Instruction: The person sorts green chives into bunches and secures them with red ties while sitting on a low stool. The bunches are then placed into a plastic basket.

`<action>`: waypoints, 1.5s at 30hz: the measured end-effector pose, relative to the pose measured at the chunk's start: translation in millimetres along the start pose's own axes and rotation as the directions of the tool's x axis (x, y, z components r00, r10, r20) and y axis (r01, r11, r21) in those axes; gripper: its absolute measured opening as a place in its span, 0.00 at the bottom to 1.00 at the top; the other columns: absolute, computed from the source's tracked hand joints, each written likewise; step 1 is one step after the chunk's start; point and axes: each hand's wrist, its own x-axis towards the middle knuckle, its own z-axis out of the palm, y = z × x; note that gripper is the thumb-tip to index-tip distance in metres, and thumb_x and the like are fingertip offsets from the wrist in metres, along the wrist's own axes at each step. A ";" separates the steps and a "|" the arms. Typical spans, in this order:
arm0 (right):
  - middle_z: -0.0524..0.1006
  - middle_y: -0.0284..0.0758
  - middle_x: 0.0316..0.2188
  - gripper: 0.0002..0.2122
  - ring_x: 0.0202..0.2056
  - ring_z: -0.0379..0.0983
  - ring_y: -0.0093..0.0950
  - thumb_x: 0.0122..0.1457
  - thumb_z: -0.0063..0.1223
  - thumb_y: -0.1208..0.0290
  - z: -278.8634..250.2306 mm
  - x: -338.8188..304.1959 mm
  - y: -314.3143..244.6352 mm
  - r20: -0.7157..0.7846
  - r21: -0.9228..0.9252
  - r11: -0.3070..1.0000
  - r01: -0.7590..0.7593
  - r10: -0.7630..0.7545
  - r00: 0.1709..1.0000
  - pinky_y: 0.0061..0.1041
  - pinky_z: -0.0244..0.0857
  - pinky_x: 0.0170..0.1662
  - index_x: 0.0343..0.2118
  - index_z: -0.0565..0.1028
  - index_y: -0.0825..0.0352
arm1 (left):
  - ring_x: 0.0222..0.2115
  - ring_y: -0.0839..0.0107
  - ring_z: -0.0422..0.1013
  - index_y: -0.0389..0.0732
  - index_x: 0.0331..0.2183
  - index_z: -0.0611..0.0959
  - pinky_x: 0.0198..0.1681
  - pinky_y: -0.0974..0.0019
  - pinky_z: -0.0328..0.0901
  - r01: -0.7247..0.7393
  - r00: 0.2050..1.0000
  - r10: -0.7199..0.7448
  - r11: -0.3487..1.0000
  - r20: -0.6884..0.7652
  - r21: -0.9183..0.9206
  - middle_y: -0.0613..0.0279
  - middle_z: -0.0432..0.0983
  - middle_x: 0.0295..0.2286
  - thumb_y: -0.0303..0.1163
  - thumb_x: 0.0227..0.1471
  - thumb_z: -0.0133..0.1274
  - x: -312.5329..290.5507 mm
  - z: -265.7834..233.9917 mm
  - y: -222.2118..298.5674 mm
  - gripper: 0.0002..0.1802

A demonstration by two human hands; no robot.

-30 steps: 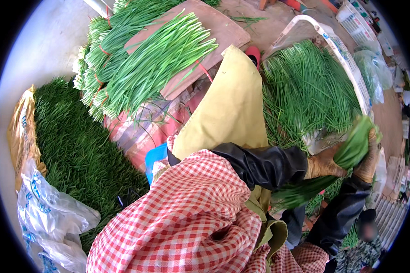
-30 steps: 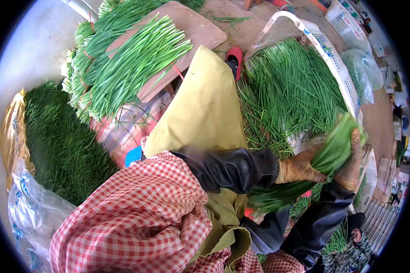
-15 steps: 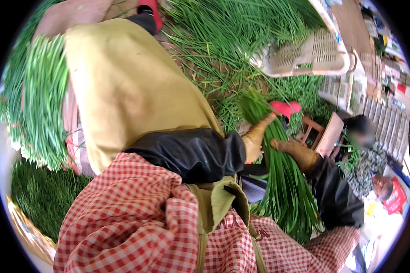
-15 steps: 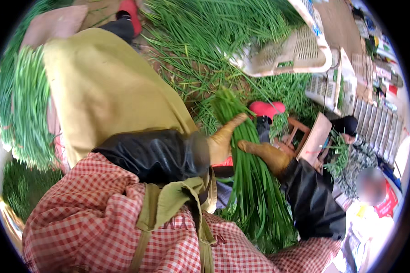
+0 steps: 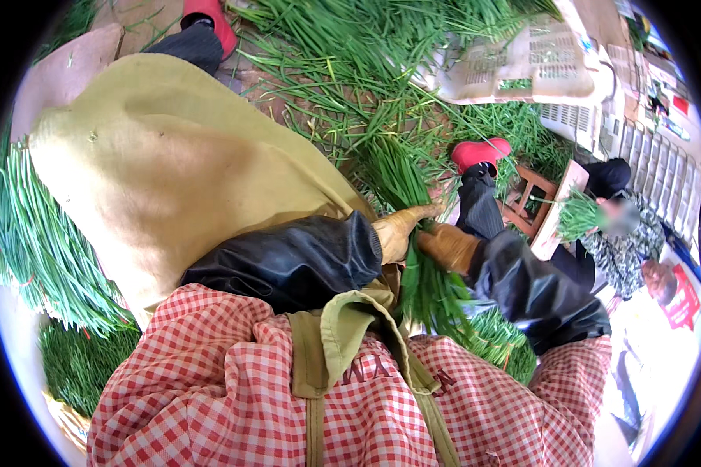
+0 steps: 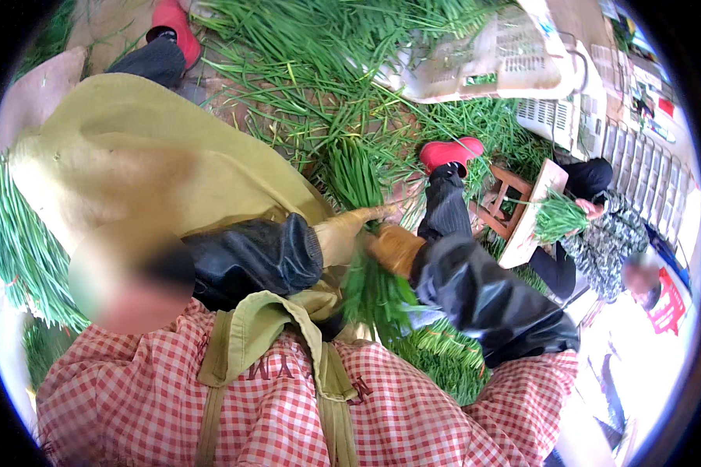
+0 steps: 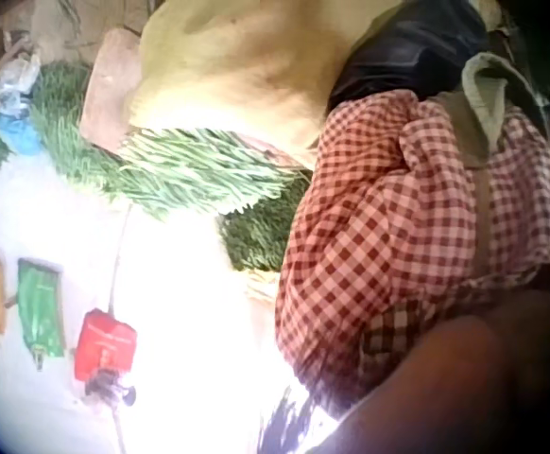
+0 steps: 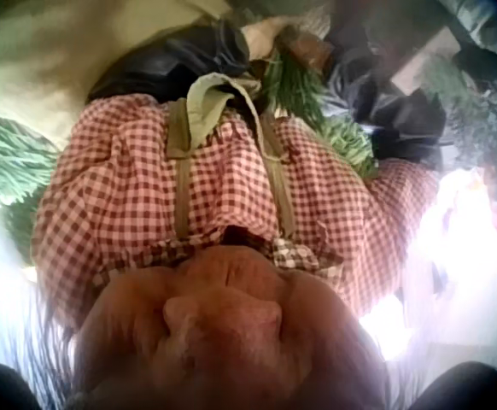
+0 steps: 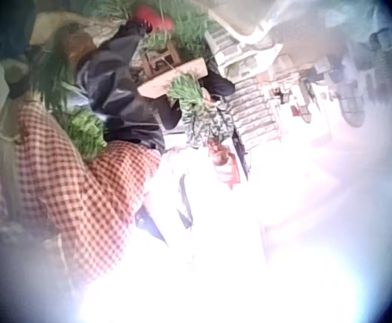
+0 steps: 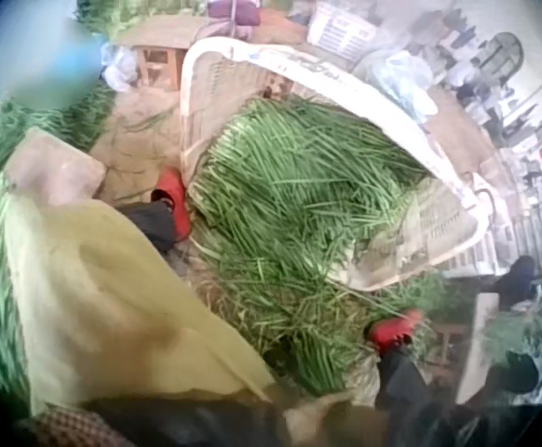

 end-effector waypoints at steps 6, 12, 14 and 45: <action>0.71 0.32 0.41 0.25 0.43 0.67 0.28 0.62 0.37 0.47 56.9 -50.9 -34.0 -0.306 0.941 -0.003 0.338 0.413 0.858 0.28 0.65 0.41 0.51 0.67 0.65 | 0.34 0.63 0.73 0.33 0.40 0.77 0.43 0.57 0.67 -0.112 0.976 0.084 0.984 0.201 0.136 0.54 0.76 0.34 0.38 0.48 0.54 -38.8 7.7 17.3 0.20; 0.72 0.34 0.39 0.24 0.42 0.66 0.25 0.60 0.43 0.49 86.9 -19.2 -88.5 -0.463 0.654 -0.380 0.654 0.483 0.743 0.28 0.59 0.48 0.49 0.66 0.67 | 0.27 0.66 0.74 0.33 0.38 0.77 0.35 0.64 0.71 -0.257 0.932 0.360 0.740 -0.043 0.622 0.56 0.77 0.28 0.29 0.51 0.52 -104.8 37.8 19.1 0.12; 0.71 0.32 0.36 0.23 0.34 0.66 0.23 0.62 0.38 0.48 65.7 22.5 -97.5 -0.728 0.486 -0.438 0.756 0.275 0.628 0.27 0.62 0.41 0.48 0.67 0.62 | 0.26 0.68 0.73 0.35 0.36 0.77 0.32 0.64 0.71 -0.289 0.889 0.458 0.553 0.005 0.781 0.55 0.76 0.29 0.31 0.51 0.51 -138.4 39.7 -2.8 0.12; 0.71 0.33 0.27 0.35 0.28 0.65 0.27 0.45 0.48 0.30 15.9 107.5 -87.0 -0.506 0.804 -0.308 0.509 0.099 0.857 0.27 0.62 0.32 0.35 0.75 0.65 | 0.21 0.63 0.74 0.61 0.62 0.43 0.23 0.59 0.70 0.889 0.299 0.894 -0.134 0.334 -0.438 0.56 0.74 0.23 0.17 0.43 0.44 -308.0 96.0 -108.5 0.51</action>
